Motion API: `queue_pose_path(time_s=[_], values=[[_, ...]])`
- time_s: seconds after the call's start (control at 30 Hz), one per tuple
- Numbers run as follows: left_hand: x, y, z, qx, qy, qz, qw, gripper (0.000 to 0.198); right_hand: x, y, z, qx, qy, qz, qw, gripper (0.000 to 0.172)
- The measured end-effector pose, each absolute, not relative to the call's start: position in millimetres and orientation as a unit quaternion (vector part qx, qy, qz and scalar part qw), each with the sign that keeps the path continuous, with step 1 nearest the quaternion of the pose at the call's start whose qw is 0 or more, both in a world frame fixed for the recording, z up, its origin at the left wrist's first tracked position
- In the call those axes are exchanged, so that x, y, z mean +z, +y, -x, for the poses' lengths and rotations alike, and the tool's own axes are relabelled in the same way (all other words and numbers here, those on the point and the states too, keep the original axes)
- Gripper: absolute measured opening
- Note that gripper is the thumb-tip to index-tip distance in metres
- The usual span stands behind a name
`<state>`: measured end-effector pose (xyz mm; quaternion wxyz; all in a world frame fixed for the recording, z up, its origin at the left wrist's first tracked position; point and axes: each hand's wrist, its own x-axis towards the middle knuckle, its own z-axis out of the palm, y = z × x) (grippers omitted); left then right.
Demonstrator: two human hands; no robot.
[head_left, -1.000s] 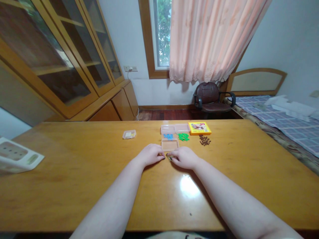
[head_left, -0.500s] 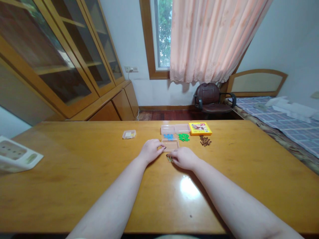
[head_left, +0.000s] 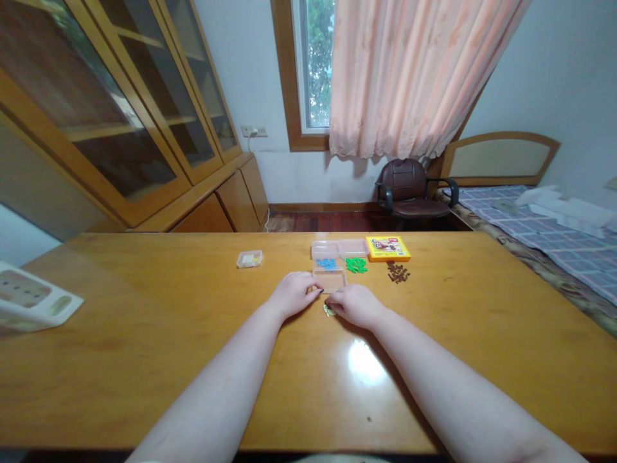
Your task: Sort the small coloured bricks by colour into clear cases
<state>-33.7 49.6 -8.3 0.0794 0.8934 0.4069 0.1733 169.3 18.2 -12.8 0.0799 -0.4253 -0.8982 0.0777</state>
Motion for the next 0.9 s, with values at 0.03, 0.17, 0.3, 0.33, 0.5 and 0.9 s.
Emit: queue_pose_path(time_s=[0.03,0.17,0.3,0.33,0.5,0.9], values=[[-8,49,34,0.170,0.400,-0.897,0.081,0.014,-12,18,-169,0.075,-0.899,0.425,0.068,0.019],[-10,48,33,0.164,0.391,-0.901,0.095,0.014,-11,18,-167,0.068,-0.899,0.431,0.038,0.021],[-10,48,31,0.170,0.401,-0.894,0.107,0.014,-13,16,-165,0.060,-0.898,0.433,0.051,0.019],[-10,48,31,0.175,0.404,-0.891,0.109,0.014,-13,15,-166,0.060,-0.894,0.439,0.063,0.019],[-8,47,34,0.184,0.389,-0.894,0.128,0.014,-18,23,-176,0.063,-0.829,0.522,0.192,0.021],[-1,44,37,0.108,0.310,-0.931,0.157,0.021,-19,20,-181,0.170,-0.884,0.385,0.203,0.016]])
